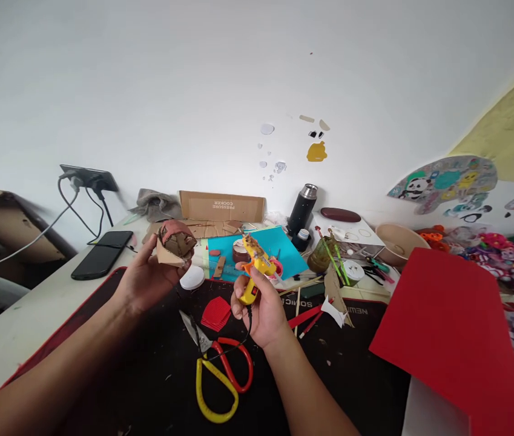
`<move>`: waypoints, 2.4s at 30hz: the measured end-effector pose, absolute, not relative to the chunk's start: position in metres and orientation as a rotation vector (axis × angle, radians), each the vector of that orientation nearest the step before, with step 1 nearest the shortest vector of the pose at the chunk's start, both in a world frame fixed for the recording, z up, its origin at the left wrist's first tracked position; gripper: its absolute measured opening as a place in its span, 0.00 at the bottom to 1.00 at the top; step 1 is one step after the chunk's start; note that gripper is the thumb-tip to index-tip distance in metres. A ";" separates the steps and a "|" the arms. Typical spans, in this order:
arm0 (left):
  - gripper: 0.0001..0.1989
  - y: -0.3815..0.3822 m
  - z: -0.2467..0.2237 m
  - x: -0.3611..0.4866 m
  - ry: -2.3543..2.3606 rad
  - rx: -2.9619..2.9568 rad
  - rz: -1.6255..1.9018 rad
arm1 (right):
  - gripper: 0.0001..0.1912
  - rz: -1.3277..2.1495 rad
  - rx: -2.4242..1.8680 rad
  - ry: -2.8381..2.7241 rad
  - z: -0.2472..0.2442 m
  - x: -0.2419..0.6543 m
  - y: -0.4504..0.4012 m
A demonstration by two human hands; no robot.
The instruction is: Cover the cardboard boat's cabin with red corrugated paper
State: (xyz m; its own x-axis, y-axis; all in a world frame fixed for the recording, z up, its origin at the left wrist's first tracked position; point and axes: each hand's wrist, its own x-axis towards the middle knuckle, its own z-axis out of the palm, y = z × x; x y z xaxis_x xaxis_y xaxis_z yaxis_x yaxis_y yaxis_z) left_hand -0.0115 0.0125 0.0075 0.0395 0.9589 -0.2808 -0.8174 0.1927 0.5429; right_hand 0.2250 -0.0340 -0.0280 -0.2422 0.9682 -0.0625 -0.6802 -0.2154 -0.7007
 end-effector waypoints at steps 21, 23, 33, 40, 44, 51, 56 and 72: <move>0.15 0.001 0.004 -0.007 0.691 0.323 1.301 | 0.35 1.427 -0.824 -1.225 -0.025 0.214 -0.060; 0.14 0.000 0.002 -0.009 0.680 0.338 1.297 | 0.35 1.397 -0.863 -1.247 -0.024 0.213 -0.061; 0.15 0.003 -0.007 -0.015 0.592 0.418 1.252 | 0.37 1.291 -0.966 -1.335 -0.024 0.211 -0.066; 0.19 0.003 -0.010 -0.017 0.565 0.486 1.246 | 0.36 1.258 -1.028 -1.393 -0.029 0.212 -0.068; 0.17 0.001 -0.005 -0.015 0.607 0.492 1.284 | 0.36 1.268 -1.050 -1.400 -0.028 0.211 -0.070; 0.17 -0.002 0.000 -0.015 0.657 0.533 1.323 | 0.32 1.229 -1.028 -1.449 -0.023 0.210 -0.071; 0.17 -0.003 0.003 -0.013 0.684 0.517 1.335 | 0.30 1.181 -1.013 -1.485 -0.023 0.209 -0.071; 0.13 -0.004 0.003 -0.013 0.715 0.595 1.385 | 0.25 1.233 -1.008 -1.409 -0.024 0.209 -0.074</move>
